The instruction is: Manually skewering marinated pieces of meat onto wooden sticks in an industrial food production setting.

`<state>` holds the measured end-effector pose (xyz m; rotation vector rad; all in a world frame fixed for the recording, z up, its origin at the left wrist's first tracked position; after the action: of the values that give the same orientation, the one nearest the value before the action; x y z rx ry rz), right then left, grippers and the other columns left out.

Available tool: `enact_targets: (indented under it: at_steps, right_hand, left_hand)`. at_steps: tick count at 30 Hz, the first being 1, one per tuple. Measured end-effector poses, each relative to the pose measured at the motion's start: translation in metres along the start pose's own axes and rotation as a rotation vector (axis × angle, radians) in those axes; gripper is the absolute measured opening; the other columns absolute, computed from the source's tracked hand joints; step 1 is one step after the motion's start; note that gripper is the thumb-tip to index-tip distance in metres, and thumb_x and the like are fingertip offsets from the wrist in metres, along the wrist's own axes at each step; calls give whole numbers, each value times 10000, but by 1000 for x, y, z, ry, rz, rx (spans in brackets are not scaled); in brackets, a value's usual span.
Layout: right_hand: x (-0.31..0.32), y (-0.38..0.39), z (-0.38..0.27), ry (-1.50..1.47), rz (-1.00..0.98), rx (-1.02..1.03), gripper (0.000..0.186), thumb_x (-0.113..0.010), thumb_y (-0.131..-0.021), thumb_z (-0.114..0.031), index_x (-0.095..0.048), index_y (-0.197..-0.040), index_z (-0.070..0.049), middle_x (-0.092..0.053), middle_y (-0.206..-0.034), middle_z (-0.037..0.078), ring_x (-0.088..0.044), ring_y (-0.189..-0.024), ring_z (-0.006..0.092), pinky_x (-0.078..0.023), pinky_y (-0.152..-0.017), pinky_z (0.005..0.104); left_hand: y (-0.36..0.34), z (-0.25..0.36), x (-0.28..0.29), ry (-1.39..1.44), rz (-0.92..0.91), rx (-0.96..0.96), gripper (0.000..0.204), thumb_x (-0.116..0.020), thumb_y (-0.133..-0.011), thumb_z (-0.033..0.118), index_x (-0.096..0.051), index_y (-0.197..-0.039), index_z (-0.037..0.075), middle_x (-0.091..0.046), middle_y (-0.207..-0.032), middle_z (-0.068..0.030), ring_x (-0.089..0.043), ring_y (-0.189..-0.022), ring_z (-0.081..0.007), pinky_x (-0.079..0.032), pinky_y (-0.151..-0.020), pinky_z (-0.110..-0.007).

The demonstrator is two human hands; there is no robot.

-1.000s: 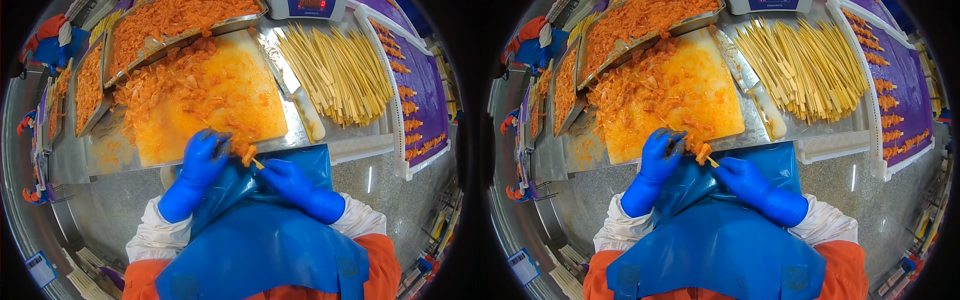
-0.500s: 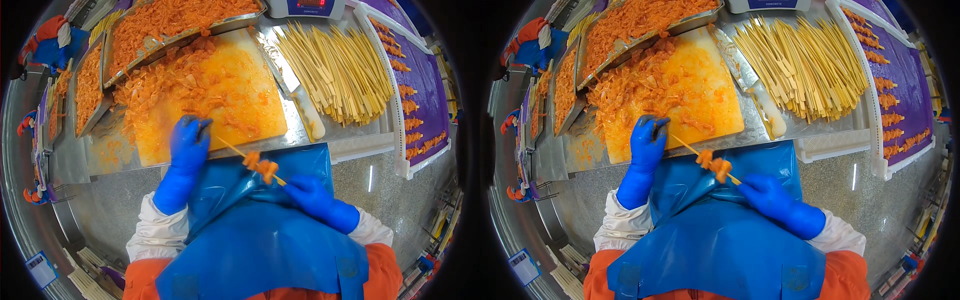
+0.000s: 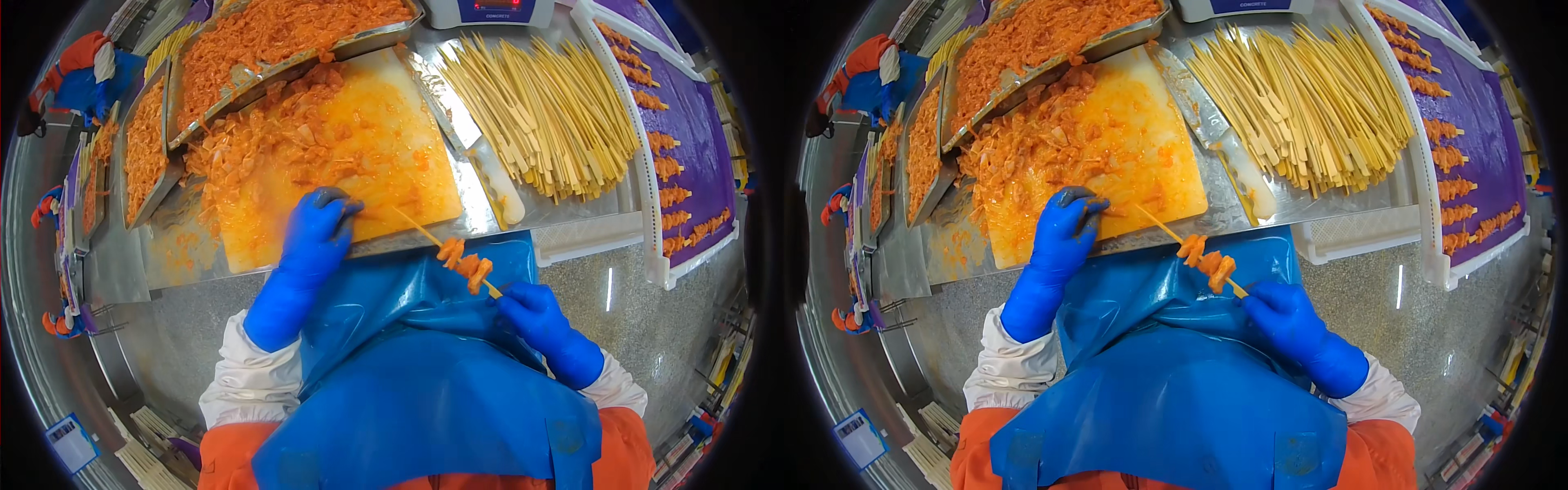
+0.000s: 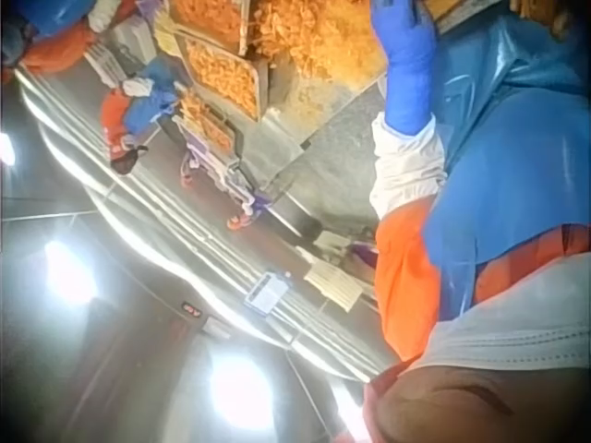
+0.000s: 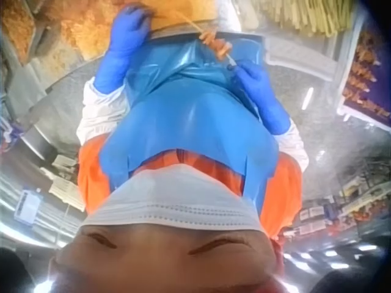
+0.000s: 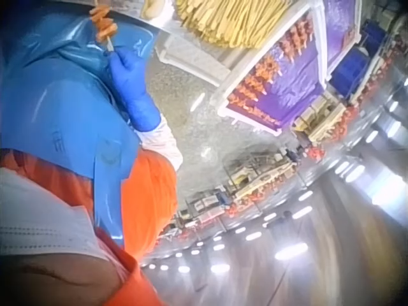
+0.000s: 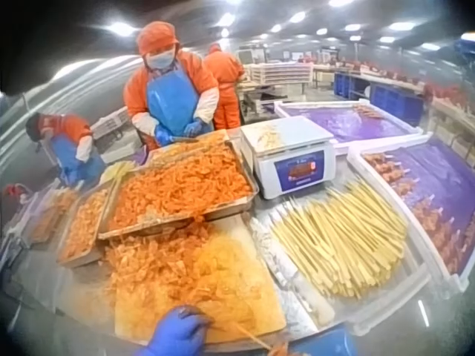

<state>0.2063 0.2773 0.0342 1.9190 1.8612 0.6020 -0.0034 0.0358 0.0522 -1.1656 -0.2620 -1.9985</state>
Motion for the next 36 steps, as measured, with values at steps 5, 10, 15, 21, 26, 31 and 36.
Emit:
enact_targets:
  at_steps: [5,10,15,21,26,31,36]
  right_hand:
    - [-7,-11,-5,203,-91,91,184,-563,-891,-140,-661,-950,5,-632,-778,141,-617,-660,197,-477,-626,311]
    - [-15,-20,-7,199,-109,110,190,-559,-895,-147,-665,-948,1,-635,-771,114,-601,-656,158,-474,-608,285]
    - [-19,-24,-8,204,-138,91,201,-547,-905,-147,-666,-958,5,-645,-808,84,-604,-673,117,-484,-609,258]
    - [-11,-16,-12,166,-74,47,169,-569,-885,-142,-651,-915,3,-632,-767,157,-616,-660,205,-476,-605,328]
    - [-21,-33,-13,176,-148,92,165,-568,-889,-144,-647,-931,-5,-623,-751,136,-602,-655,193,-467,-602,323]
    - [-28,-45,-18,179,-163,164,169,-566,-893,-155,-644,-930,-10,-619,-756,127,-601,-666,186,-460,-599,313]
    - [-35,-52,-13,173,-162,190,207,-553,-912,-167,-659,-972,0,-613,-784,70,-589,-641,113,-459,-562,264]
  left_hand:
    - [-2,15,4,46,192,-58,225,-641,-733,-5,-680,-949,42,-593,-915,-131,-578,-887,-314,-477,-756,-375]
    - [-5,8,-7,23,14,-41,227,-654,-732,-1,-687,-952,40,-590,-903,-130,-578,-851,-300,-476,-736,-359]
    - [-6,7,-8,54,6,6,217,-661,-722,6,-693,-934,42,-579,-877,-132,-574,-832,-299,-474,-711,-358]
    - [-6,7,-6,8,-6,-17,220,-662,-724,8,-694,-939,43,-572,-877,-134,-571,-832,-299,-471,-704,-358]
    - [-10,5,6,54,133,-62,222,-628,-776,40,-674,-992,61,-591,-915,-152,-584,-849,-341,-489,-718,-386]
    - [-8,-11,8,-12,-72,127,262,-622,-797,50,-665,-1054,72,-599,-947,-143,-602,-845,-328,-504,-718,-364]
    - [-6,-10,7,-38,-37,114,290,-629,-783,11,-665,-1064,77,-591,-906,-114,-592,-787,-256,-482,-675,-312]
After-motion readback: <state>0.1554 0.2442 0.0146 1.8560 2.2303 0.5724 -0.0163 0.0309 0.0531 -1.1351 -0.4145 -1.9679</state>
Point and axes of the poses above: each hand's wrist, its own y-axis away from the middle knuckle, its own x-axis out of the back of the hand, z = x × y, the point moved 5 cm from there along -y, towards the middle knuckle
